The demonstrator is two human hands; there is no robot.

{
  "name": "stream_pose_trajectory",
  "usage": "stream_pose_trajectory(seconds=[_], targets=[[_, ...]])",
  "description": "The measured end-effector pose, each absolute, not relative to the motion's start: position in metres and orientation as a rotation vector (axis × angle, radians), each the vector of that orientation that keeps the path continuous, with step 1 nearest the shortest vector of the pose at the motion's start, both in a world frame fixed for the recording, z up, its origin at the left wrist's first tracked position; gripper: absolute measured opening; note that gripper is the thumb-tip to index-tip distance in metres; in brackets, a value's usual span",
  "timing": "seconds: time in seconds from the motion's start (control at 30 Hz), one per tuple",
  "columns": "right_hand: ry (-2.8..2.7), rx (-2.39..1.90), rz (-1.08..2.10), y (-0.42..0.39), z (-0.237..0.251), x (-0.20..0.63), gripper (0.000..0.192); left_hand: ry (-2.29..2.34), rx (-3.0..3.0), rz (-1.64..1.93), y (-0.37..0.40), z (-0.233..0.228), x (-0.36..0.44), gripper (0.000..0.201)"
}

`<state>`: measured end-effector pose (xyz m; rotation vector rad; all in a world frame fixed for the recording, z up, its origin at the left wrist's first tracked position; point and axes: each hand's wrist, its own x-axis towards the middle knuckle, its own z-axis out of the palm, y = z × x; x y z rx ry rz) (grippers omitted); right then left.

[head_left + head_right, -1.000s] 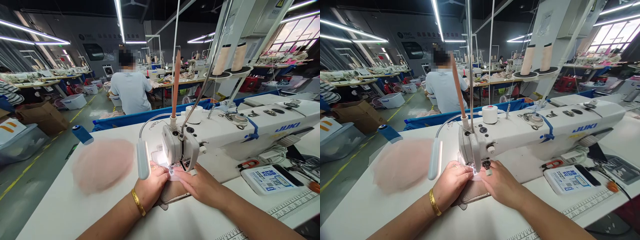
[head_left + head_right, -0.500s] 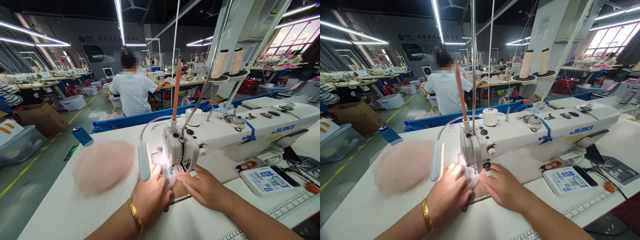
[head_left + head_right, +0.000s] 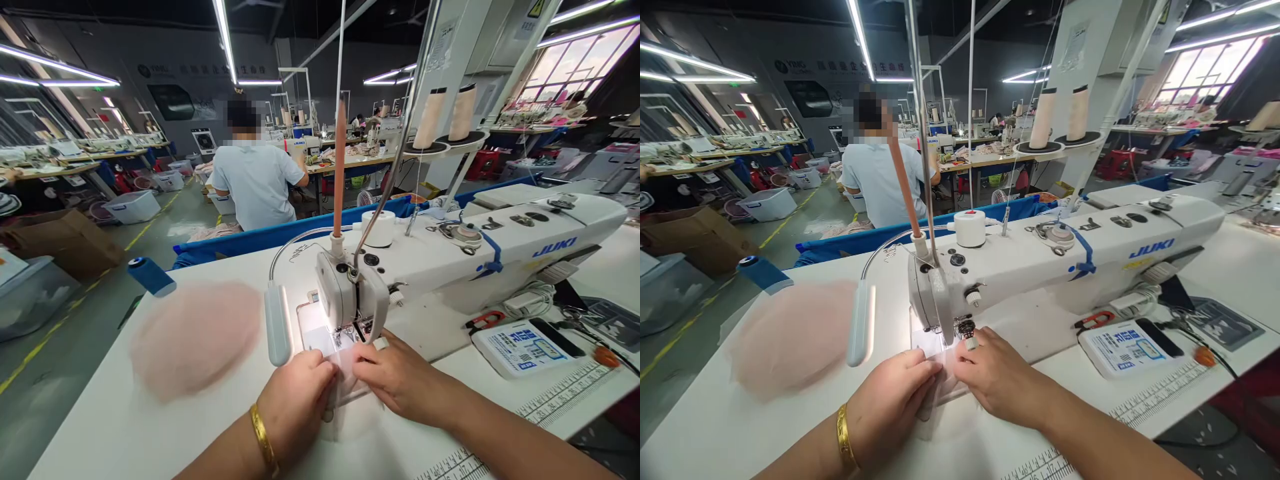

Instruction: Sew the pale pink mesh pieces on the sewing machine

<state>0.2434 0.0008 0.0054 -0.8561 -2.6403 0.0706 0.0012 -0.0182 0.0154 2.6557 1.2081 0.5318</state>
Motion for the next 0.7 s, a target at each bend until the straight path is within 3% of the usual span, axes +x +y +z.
stream_pose_trajectory(seconds=[0.23,0.57,0.7], targets=[[-2.676,-0.855,0.044,0.002,0.006,0.246,0.020,1.057,2.738,0.754,-0.022,0.007,0.010,0.028],[-2.624,-0.928,0.026,0.004,0.000,0.247,0.019,1.141,2.776,0.753,-0.022,0.004,0.012,0.026],[-2.554,-0.951,-0.005,0.009,-0.004,0.246,0.028,1.176,2.797,0.718,-0.017,0.006,0.012,0.025]])
